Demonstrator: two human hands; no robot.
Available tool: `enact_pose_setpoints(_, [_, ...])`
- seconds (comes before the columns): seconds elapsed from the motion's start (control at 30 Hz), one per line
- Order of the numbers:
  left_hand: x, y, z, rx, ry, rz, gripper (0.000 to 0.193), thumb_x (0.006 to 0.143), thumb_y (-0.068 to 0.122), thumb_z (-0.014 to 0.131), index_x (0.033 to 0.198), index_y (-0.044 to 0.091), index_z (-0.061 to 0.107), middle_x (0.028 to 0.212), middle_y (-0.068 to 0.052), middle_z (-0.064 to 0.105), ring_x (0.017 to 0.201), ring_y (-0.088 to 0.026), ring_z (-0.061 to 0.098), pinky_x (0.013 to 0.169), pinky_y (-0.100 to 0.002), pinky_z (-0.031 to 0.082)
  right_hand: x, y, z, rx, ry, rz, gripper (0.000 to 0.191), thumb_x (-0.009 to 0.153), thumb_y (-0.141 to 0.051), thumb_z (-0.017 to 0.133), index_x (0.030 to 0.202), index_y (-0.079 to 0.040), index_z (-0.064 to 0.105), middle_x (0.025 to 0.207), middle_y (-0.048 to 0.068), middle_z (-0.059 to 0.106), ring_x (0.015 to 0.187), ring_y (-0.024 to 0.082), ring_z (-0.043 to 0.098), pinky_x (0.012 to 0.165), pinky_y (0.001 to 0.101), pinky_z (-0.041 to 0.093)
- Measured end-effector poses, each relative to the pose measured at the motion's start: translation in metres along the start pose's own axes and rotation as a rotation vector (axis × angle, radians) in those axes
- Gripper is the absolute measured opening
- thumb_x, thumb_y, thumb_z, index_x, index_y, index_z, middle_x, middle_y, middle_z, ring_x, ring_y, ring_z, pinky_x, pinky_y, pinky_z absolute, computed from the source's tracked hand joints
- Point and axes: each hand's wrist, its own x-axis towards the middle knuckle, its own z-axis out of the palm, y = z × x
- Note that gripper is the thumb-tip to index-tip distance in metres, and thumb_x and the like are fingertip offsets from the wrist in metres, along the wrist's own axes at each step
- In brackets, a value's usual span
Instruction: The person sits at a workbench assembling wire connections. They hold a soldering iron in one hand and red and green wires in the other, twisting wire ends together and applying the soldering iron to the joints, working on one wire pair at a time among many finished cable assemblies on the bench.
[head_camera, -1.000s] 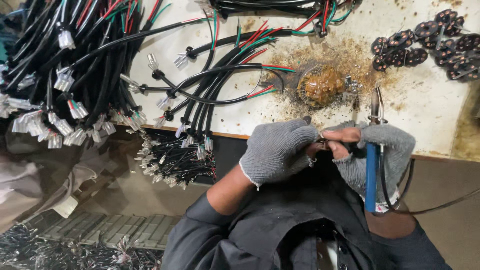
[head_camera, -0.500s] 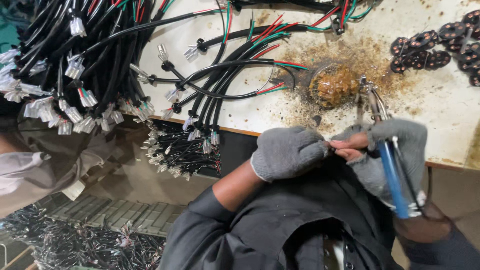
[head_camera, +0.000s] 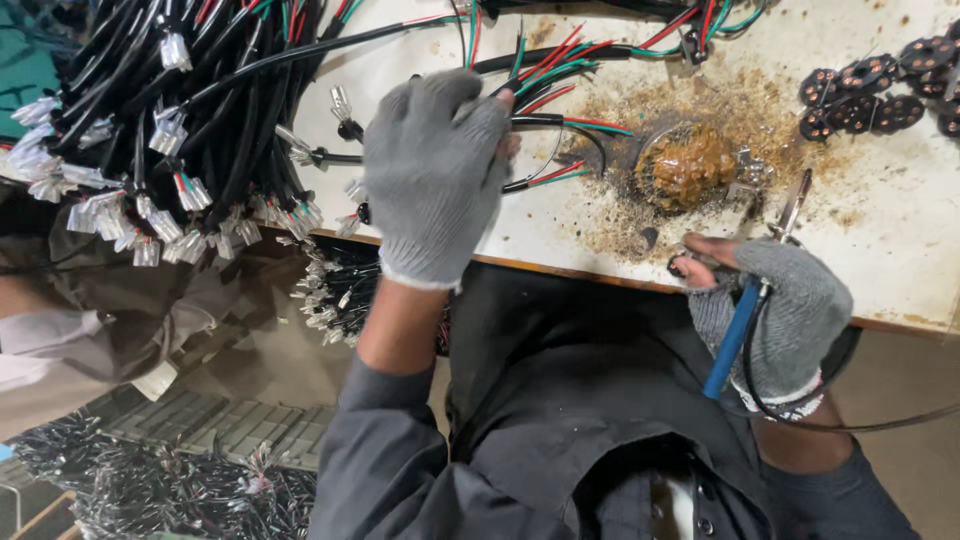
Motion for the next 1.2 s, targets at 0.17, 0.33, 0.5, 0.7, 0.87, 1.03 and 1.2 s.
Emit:
enact_pose_setpoints(0.17, [0.019, 0.002, -0.003, 0.002, 0.020, 0.016, 0.018, 0.094, 0.017, 0.080, 0.105, 0.012, 0.066, 0.113, -0.006, 0.064, 0.101, -0.029, 0.064, 0.087, -0.043, 0.050, -0.005, 0.001, -0.005, -0.091, -0.054, 0.048, 0.020, 0.095, -0.012, 0.087, 0.103, -0.001, 0.073, 0.100, 0.012, 0.077, 0.088, 0.024, 0.075, 0.081, 0.0299, 0.056])
enact_pose_setpoints(0.33, [0.001, 0.015, -0.056, -0.089, 0.015, 0.026, 0.016, 0.097, 0.010, 0.079, 0.104, 0.009, 0.065, 0.105, -0.007, 0.069, 0.090, -0.029, 0.066, 0.074, -0.038, 0.051, -0.017, 0.009, -0.011, -0.067, -0.029, 0.043, 0.022, 0.096, -0.011, 0.086, 0.113, -0.001, 0.076, 0.101, 0.012, 0.077, 0.085, 0.020, 0.073, 0.080, 0.0277, 0.055])
enact_pose_setpoints(0.5, [-0.030, 0.048, -0.052, -0.710, -0.330, -0.239, 0.012, 0.093, 0.015, 0.076, 0.101, 0.010, 0.069, 0.085, -0.007, 0.067, 0.075, -0.023, 0.068, 0.068, -0.034, 0.052, -0.034, 0.016, -0.009, 0.093, 0.049, 0.035, 0.020, 0.098, -0.010, 0.083, 0.113, -0.001, 0.074, 0.103, 0.010, 0.076, 0.089, 0.017, 0.073, 0.084, 0.0264, 0.057])
enact_pose_setpoints(0.7, [-0.053, 0.095, -0.003, -1.145, -0.785, -0.620, 0.019, 0.096, 0.024, 0.069, 0.095, 0.005, 0.069, 0.073, -0.008, 0.065, 0.067, -0.017, 0.062, 0.065, -0.032, 0.050, -0.066, 0.018, -0.026, 0.273, 0.004, 0.309, 0.017, 0.097, -0.008, 0.080, 0.111, -0.003, 0.072, 0.104, 0.009, 0.075, 0.090, 0.015, 0.072, 0.084, 0.0258, 0.057])
enact_pose_setpoints(0.87, [-0.056, 0.086, -0.001, -1.191, -0.841, -0.276, 0.026, 0.095, 0.027, 0.070, 0.108, 0.004, 0.066, 0.091, -0.013, 0.069, 0.085, -0.027, 0.069, 0.079, -0.036, 0.054, -0.079, 0.016, -0.029, 0.390, -0.085, 0.427, 0.016, 0.095, -0.007, 0.077, 0.109, -0.005, 0.070, 0.104, 0.007, 0.075, 0.090, 0.014, 0.072, 0.084, 0.0252, 0.057])
enact_pose_setpoints(1.03, [-0.060, 0.099, 0.000, -1.234, -0.670, -0.218, 0.040, 0.097, 0.027, 0.070, 0.129, 0.006, 0.058, 0.109, -0.014, 0.070, 0.101, -0.033, 0.073, 0.087, -0.039, 0.057, -0.075, 0.017, -0.009, 0.339, -0.112, 0.305, 0.016, 0.095, -0.005, 0.075, 0.109, -0.006, 0.068, 0.106, 0.006, 0.072, 0.097, 0.015, 0.070, 0.087, 0.0263, 0.057])
enact_pose_setpoints(1.2, [-0.068, 0.119, 0.027, -1.052, -0.447, -0.164, 0.020, 0.097, 0.013, 0.075, 0.112, 0.010, 0.062, 0.103, -0.012, 0.070, 0.094, -0.033, 0.072, 0.081, -0.038, 0.056, -0.076, 0.018, -0.016, 0.310, -0.069, 0.373, 0.021, 0.095, -0.007, 0.078, 0.111, -0.007, 0.065, 0.101, 0.004, 0.070, 0.090, 0.012, 0.067, 0.084, 0.0251, 0.054])
